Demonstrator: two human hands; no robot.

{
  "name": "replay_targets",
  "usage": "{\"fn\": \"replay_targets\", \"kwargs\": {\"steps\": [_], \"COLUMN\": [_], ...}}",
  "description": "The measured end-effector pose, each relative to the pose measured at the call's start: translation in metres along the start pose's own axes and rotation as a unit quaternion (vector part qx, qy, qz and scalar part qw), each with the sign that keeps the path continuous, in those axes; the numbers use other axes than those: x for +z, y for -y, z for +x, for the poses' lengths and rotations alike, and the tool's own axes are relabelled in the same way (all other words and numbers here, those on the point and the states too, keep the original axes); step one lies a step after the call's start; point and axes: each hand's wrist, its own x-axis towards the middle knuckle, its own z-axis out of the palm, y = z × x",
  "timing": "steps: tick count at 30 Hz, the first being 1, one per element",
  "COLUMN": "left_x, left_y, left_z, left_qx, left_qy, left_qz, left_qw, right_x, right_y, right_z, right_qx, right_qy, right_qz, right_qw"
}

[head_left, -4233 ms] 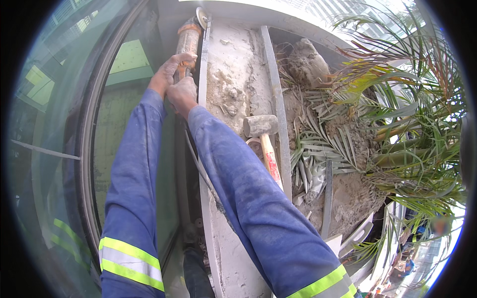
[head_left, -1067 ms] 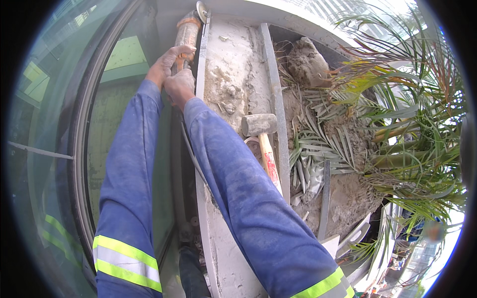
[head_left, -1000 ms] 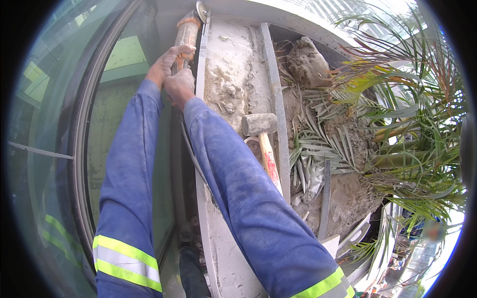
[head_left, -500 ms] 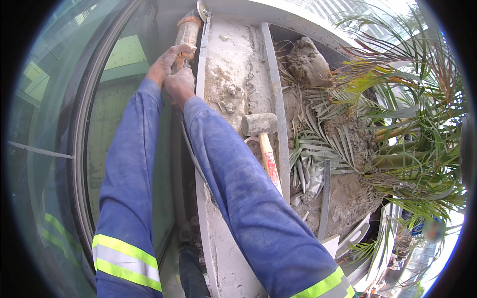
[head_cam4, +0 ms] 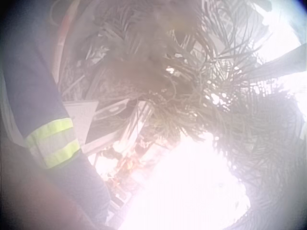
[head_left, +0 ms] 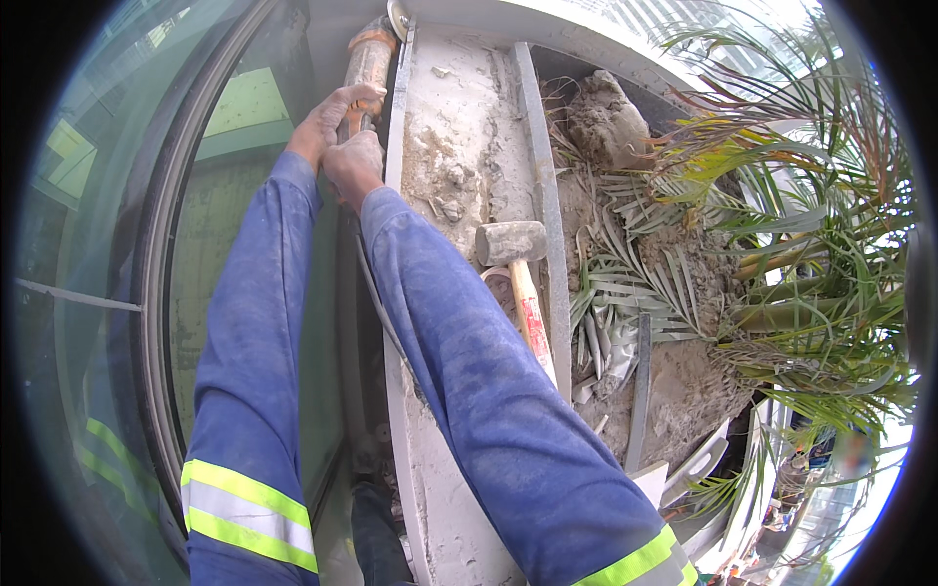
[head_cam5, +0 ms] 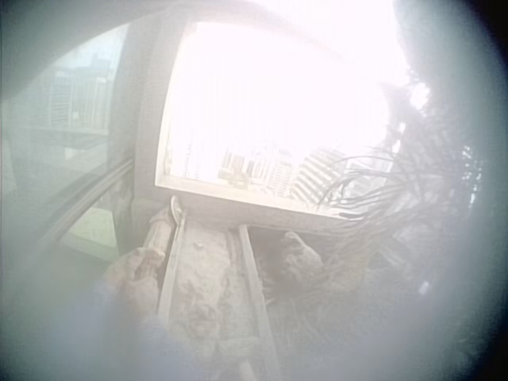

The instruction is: The person uses an angle grinder to cut a concrete slab on a construction site. They position the tool, start the cut, and continue grinding along the slab edge while other workers are visible nearby.

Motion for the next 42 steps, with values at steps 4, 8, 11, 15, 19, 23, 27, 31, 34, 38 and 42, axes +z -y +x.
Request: {"fn": "replay_targets", "kwargs": {"steps": [4,8,11,15,19,23,27,31,34,38,42], "left_x": [-0.001,-0.004,-0.002,-0.008,-0.003,0.002,-0.003,-0.008,-0.005,0.000,0.005], "left_y": [-0.002,-0.003,-0.002,-0.003,-0.003,-0.003,-0.003,-0.002,-0.003,-0.004,-0.006], "left_z": [0.002,0.002,0.004,0.006,0.004,0.002,0.005,0.008,0.007,0.000,-0.005], "left_qx": [-0.004,-0.008,-0.004,-0.013,-0.009,-0.002,-0.003,-0.005,-0.001,0.002,0.004], "left_qy": [0.002,0.001,0.011,0.010,0.005,0.010,0.009,0.006,0.009,0.014,0.019], "left_qz": [0.008,0.014,0.006,0.019,0.008,0.005,0.016,0.024,0.028,0.021,0.025], "left_qw": [1.000,1.000,1.000,1.000,1.000,1.000,1.000,1.000,1.000,1.000,0.999], "right_x": [0.000,-0.002,-0.003,-0.002,-0.001,-0.001,-0.001,-0.001,-0.003,-0.003,-0.001], "right_y": [0.002,0.005,0.004,0.004,0.001,-0.001,0.001,0.005,0.005,0.003,-0.001], "right_z": [0.000,-0.006,-0.006,-0.008,-0.002,0.004,0.001,-0.008,-0.007,-0.004,0.003], "right_qx": [0.005,0.006,-0.007,-0.004,-0.011,-0.002,-0.007,-0.003,-0.003,-0.010,-0.014], "right_qy": [0.007,0.002,-0.005,0.015,0.010,0.006,0.011,0.004,0.003,0.005,-0.003], "right_qz": [0.004,0.010,0.004,0.016,0.019,0.001,-0.001,0.010,0.009,0.011,0.002], "right_qw": [1.000,1.000,1.000,1.000,1.000,1.000,1.000,1.000,1.000,1.000,1.000]}}
